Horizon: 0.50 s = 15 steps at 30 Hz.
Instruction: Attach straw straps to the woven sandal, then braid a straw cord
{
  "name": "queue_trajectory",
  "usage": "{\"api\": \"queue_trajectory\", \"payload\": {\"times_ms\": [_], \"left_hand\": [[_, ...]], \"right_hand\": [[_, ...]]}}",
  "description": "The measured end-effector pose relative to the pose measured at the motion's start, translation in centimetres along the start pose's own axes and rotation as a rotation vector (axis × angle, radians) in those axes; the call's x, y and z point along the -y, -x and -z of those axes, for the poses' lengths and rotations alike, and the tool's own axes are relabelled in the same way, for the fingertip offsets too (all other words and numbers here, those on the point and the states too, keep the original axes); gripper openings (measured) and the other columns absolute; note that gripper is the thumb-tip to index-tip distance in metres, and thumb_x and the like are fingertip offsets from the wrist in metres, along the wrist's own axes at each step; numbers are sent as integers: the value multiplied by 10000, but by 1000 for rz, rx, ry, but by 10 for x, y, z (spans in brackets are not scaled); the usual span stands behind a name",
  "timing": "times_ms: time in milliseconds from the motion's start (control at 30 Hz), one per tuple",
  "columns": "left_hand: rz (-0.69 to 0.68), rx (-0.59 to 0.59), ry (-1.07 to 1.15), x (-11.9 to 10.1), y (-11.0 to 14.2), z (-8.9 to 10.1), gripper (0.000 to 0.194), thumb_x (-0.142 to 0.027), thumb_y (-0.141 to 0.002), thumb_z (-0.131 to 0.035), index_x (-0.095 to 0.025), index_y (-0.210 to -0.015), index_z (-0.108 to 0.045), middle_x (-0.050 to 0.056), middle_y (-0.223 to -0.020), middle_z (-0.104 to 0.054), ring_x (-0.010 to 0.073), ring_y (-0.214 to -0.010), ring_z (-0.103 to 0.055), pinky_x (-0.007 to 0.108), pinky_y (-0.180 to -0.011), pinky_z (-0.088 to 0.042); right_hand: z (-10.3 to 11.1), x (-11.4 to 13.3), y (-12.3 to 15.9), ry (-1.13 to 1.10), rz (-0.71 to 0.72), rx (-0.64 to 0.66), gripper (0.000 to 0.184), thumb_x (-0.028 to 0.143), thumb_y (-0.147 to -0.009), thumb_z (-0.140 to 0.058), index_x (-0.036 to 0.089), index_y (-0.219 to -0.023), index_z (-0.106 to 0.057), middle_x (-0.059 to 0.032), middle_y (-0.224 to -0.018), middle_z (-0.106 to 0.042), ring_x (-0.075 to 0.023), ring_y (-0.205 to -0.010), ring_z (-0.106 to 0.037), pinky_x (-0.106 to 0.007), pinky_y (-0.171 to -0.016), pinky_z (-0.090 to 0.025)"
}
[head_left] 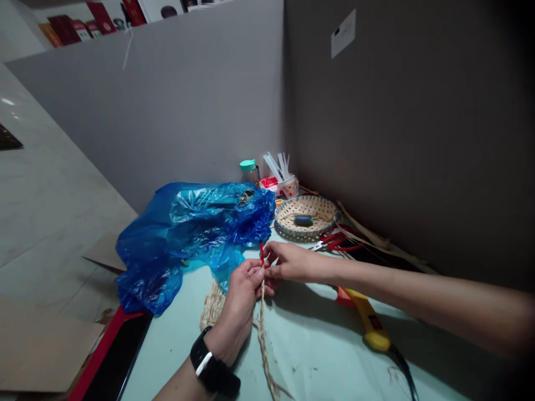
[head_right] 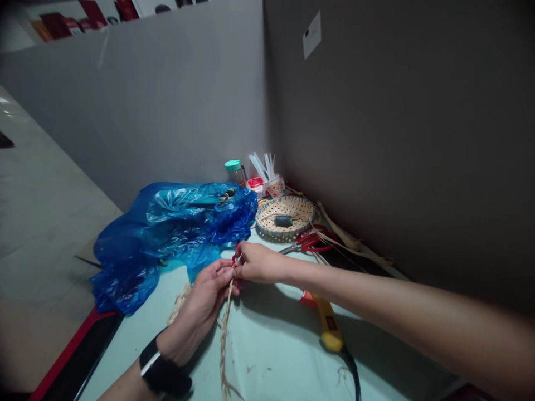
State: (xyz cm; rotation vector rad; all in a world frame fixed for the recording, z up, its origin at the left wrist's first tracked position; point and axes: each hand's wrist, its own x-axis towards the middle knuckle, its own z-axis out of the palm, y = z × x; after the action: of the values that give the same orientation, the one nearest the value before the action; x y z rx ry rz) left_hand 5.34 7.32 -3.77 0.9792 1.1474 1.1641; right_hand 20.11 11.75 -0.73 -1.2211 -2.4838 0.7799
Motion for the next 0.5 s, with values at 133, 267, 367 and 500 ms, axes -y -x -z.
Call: {"api": "queue_trajectory", "payload": {"times_ms": [133, 267, 367, 500], "left_hand": [[-47, 7, 31, 2, 3, -6, 348, -294, -648, -717, -167, -889, -501, -26, -616, -616, 93, -516, -560, 192, -494, -436], [-39, 3, -5, 3, 7, -7, 337, -322, -688, -699, -166, -917, -508, -25, -573, -606, 94, -462, -521, 192, -451, -388], [-53, -31, -45, 4, 7, -7, 274, -328, -711, -676, -162, -880, -539, -47, -508, -552, 82, -422, -459, 183, -417, -343], [-66, -70, -93, 5, 5, -8, 209, -319, -708, -674, -165, -789, -559, -59, -499, -510, 64, -396, -390, 174, -381, -281]], "right_hand": [[-2, 6, 10, 24, 3, 24, 197, 259, -929, -565, 92, -984, -654, -73, -856, -723, -164, -733, -641, -201, -563, -401], [12, 9, 16, 141, 69, 15, 174, 208, -910, -567, 124, -831, -698, -54, -732, -693, -143, -635, -573, -221, -535, -310], [22, 12, 19, 245, 97, -1, 166, 139, -856, -563, 138, -790, -715, -50, -662, -668, -139, -569, -522, -245, -521, -257], [29, 17, 20, 363, 116, -39, 219, 81, -793, -519, 153, -744, -720, -69, -650, -663, -155, -559, -514, -275, -529, -221]]}}
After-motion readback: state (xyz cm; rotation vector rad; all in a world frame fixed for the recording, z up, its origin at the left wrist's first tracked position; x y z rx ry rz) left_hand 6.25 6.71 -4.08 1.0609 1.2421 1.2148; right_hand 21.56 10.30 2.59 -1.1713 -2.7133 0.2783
